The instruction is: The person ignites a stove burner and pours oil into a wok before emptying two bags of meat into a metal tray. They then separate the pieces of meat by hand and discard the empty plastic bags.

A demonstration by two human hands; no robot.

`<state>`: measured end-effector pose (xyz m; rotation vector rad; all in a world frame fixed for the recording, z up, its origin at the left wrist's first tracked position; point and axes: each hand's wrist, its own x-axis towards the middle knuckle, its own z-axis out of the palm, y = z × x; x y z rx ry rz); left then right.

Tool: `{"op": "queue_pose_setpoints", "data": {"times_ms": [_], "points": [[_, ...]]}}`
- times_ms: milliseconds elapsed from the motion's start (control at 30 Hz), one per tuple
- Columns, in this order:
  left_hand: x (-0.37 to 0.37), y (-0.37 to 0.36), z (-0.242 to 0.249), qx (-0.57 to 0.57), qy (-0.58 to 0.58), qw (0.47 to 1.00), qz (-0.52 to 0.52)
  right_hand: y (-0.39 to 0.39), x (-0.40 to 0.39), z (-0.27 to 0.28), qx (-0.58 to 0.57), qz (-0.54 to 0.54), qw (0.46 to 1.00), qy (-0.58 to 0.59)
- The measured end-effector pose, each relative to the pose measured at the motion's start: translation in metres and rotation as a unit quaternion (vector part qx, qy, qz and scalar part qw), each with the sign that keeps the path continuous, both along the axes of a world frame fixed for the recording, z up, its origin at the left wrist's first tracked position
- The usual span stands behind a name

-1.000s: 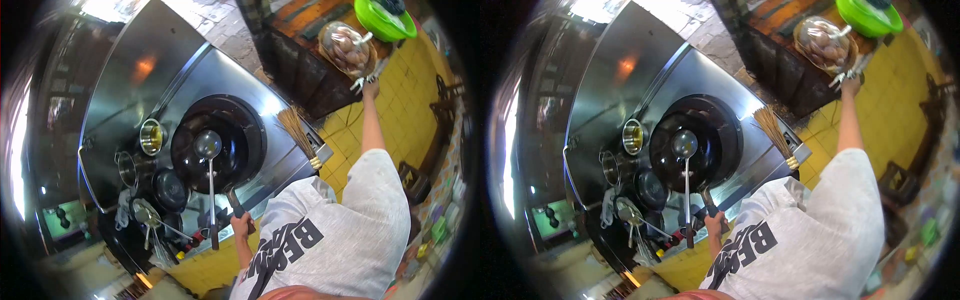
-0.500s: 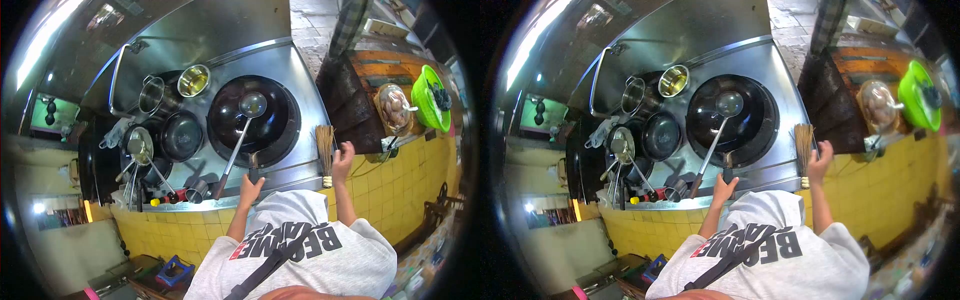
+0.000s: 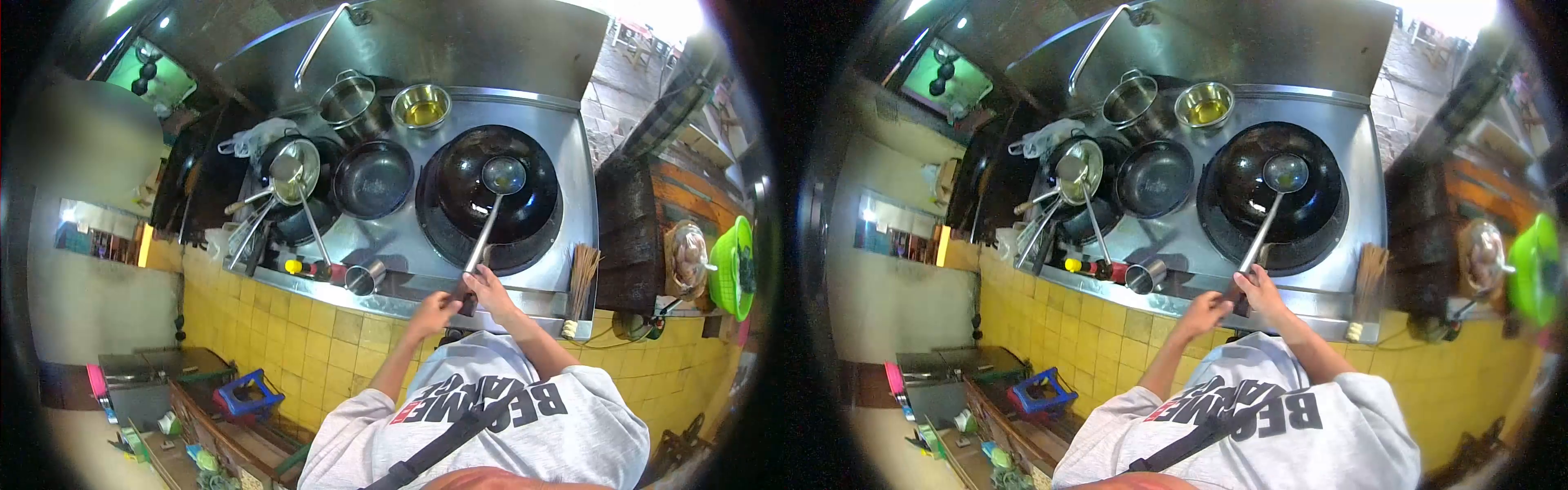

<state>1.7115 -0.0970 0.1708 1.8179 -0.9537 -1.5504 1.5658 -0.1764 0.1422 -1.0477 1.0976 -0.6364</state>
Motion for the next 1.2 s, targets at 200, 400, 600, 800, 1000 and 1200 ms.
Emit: {"op": "queue_pose_setpoints", "data": {"times_ms": [200, 400, 600, 800, 1000, 1200], "points": [[-0.027, 0.014, 0.045, -0.054, 0.152, 0.987, -0.018, -0.006, -0.014, 0.023, 0.274, -0.156, 0.927, -0.202], [0.001, 0.040, 0.027, -0.060, 0.071, 0.995, 0.034, -0.013, -0.052, 0.021, 0.175, -0.091, 0.978, -0.072], [0.027, 0.044, 0.012, -0.055, -0.009, 0.997, 0.052, -0.014, -0.076, 0.006, 0.035, 0.026, 0.990, 0.135], [0.026, 0.068, 0.007, -0.072, -0.043, 0.989, 0.119, -0.039, -0.082, 0.017, -0.095, 0.237, 0.872, 0.418], [0.018, 0.116, -0.015, -0.044, -0.033, 0.990, 0.127, -0.094, 0.065, 0.048, -0.461, 0.229, 0.825, 0.233], [-0.002, 0.158, -0.070, -0.047, 0.051, 0.969, 0.236, -0.179, 0.277, -0.023, -0.408, 0.357, 0.829, 0.141]]}}
